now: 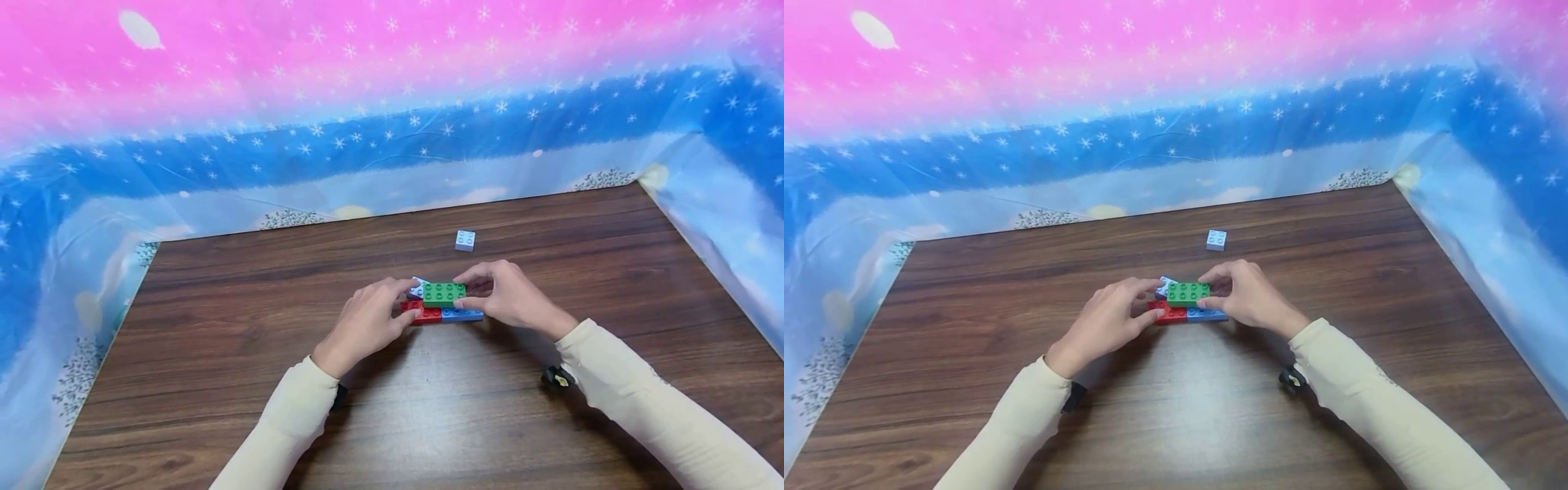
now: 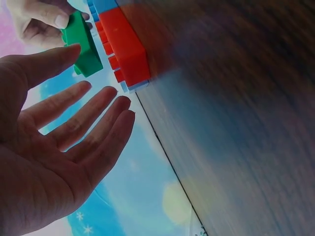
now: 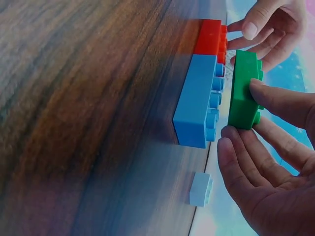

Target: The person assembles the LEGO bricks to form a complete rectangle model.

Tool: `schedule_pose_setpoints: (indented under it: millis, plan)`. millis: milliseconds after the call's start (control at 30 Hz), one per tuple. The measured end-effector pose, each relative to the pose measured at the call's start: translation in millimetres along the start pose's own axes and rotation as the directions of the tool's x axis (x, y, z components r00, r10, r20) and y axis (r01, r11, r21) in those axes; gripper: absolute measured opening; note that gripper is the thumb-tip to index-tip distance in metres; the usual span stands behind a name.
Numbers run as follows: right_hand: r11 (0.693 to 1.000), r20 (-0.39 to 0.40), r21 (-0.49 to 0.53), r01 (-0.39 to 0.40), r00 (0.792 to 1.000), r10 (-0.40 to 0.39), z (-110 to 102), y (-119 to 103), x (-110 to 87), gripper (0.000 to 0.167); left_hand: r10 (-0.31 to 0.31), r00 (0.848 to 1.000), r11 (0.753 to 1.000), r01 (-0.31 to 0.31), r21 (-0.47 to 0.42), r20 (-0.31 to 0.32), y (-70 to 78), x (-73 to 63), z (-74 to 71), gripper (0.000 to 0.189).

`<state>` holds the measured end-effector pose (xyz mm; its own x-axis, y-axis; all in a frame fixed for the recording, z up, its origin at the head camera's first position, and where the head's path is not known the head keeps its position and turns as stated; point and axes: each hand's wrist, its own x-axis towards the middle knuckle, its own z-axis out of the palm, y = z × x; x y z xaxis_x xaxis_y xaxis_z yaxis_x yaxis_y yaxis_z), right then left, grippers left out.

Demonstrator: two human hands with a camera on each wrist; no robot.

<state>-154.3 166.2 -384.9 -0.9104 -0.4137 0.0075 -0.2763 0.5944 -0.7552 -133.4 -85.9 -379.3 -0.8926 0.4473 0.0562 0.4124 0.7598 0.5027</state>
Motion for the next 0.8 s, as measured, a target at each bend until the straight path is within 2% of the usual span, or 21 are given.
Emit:
schedule_pose_setpoints:
  millis: [300, 800]
  plan:
    - [1.000, 0.018, -0.002, -0.004, 1.000, 0.004, 3.1, -2.2, -1.0, 0.032, 0.011, 1.000, 0.999, -0.011, 0.035, -0.007, -1.0, -0.5, 4.2, 0.047]
    - [1.000, 0.021, 0.006, 0.007, 1.000, -0.007, 5.4, -0.1, -1.0, 0.032, 0.008, 1.000, 0.999, -0.008, 0.044, -0.003, 1.3, 2.2, 9.7, 0.045]
